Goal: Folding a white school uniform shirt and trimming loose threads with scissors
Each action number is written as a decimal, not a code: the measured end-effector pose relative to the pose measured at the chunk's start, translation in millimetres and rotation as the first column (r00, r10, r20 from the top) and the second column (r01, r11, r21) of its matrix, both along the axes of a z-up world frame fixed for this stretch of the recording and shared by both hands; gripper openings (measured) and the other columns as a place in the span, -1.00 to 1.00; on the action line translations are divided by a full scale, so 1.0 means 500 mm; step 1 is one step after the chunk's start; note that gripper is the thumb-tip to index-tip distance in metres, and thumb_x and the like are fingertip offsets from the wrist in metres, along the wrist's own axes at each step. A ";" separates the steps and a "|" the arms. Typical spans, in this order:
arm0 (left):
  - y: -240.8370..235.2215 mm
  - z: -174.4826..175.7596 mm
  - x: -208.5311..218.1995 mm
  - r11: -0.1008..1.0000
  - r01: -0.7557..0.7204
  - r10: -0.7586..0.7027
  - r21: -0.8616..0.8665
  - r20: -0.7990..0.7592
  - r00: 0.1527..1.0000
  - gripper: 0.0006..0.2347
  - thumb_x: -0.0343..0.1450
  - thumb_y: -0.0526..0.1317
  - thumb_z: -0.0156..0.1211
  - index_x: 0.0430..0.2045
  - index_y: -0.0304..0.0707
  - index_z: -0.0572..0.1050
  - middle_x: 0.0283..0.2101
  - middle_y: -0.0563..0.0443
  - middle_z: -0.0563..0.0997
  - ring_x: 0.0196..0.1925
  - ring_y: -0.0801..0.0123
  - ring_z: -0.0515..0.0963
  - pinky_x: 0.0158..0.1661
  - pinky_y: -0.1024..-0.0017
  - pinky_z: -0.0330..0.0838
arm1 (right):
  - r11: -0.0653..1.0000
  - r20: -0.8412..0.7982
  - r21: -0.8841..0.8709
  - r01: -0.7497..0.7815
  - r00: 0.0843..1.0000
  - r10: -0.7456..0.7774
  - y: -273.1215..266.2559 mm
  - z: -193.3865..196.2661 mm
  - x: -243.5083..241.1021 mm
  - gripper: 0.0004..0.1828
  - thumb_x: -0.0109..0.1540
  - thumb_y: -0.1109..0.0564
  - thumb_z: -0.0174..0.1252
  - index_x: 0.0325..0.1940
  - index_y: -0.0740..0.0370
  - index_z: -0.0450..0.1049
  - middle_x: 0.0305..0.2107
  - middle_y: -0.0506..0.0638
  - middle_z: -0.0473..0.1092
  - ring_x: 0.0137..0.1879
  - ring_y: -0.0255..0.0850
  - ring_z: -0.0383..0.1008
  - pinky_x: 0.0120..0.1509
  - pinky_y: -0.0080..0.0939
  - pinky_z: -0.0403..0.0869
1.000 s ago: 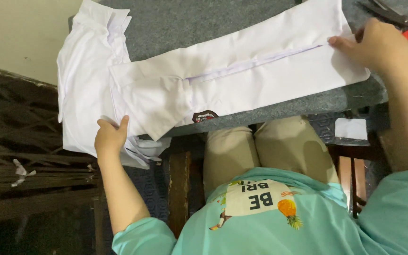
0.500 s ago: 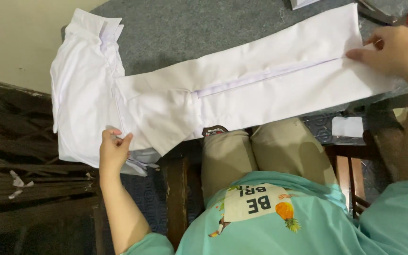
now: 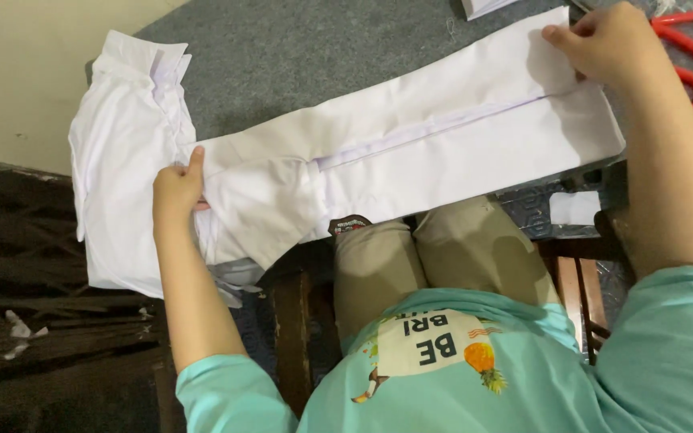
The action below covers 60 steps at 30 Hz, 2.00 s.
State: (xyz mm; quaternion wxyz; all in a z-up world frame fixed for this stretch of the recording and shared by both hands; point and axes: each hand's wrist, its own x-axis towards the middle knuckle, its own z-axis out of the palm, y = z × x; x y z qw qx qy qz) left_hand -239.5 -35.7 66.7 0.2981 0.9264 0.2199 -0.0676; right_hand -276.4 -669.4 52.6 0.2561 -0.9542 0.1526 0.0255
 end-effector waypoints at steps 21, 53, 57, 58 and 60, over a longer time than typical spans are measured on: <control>0.094 -0.148 0.167 0.592 -0.221 0.312 -0.775 -0.033 0.950 -0.78 0.42 -0.31 0.24 -0.07 -0.30 0.52 -0.12 -0.12 0.71 -0.12 0.21 0.73 -0.04 0.25 0.67 | 0.859 0.113 0.481 0.176 0.959 -0.259 -0.021 -0.059 0.053 -0.80 0.44 -0.08 0.38 -0.10 -0.05 0.49 -0.28 -0.19 0.45 -0.31 -0.32 0.39 -0.38 -0.23 0.33; 0.012 -0.170 0.084 0.817 0.343 0.032 -0.464 0.631 0.775 -0.80 0.47 -0.44 0.09 -0.04 -0.32 0.42 -0.01 -0.07 0.70 -0.02 0.43 0.65 0.07 0.50 0.49 | 0.956 0.548 -0.294 -0.001 0.819 0.170 -0.167 -0.305 0.119 -0.54 0.79 0.12 0.41 -0.13 0.21 0.41 -0.37 0.04 0.34 -0.26 -0.10 0.31 -0.26 0.04 0.28; 0.073 -0.254 0.132 0.824 0.324 0.069 -0.466 0.649 0.758 -0.66 0.41 -0.47 0.23 0.04 -0.35 0.31 0.11 -0.25 0.59 0.16 0.27 0.58 0.20 0.43 0.41 | 0.977 0.564 -0.213 0.013 0.818 0.112 -0.153 -0.292 0.115 -0.57 0.74 0.19 0.49 -0.11 0.22 0.42 -0.34 0.03 0.33 -0.27 -0.17 0.35 -0.26 -0.01 0.35; 0.095 -0.285 0.148 0.873 0.327 0.015 -0.362 0.689 0.725 -0.57 0.39 -0.47 0.31 0.10 -0.38 0.27 0.15 -0.37 0.51 0.29 0.17 0.49 0.30 0.42 0.27 | 0.980 0.561 -0.199 0.015 0.821 0.102 -0.141 -0.279 0.111 -0.62 0.72 0.20 0.51 -0.06 0.25 0.46 -0.32 0.02 0.34 -0.31 -0.20 0.38 -0.33 -0.05 0.36; 0.075 -0.237 0.122 0.896 0.294 0.004 -0.333 0.668 0.744 -0.46 0.34 -0.48 0.36 0.12 -0.20 0.16 0.03 -0.29 0.56 0.04 0.21 0.61 0.09 0.44 0.45 | 0.979 0.614 -0.195 -0.052 0.772 0.164 -0.107 -0.236 0.090 -0.79 0.67 0.29 0.45 0.03 0.33 0.53 -0.23 0.08 0.44 -0.24 -0.16 0.47 -0.30 -0.10 0.42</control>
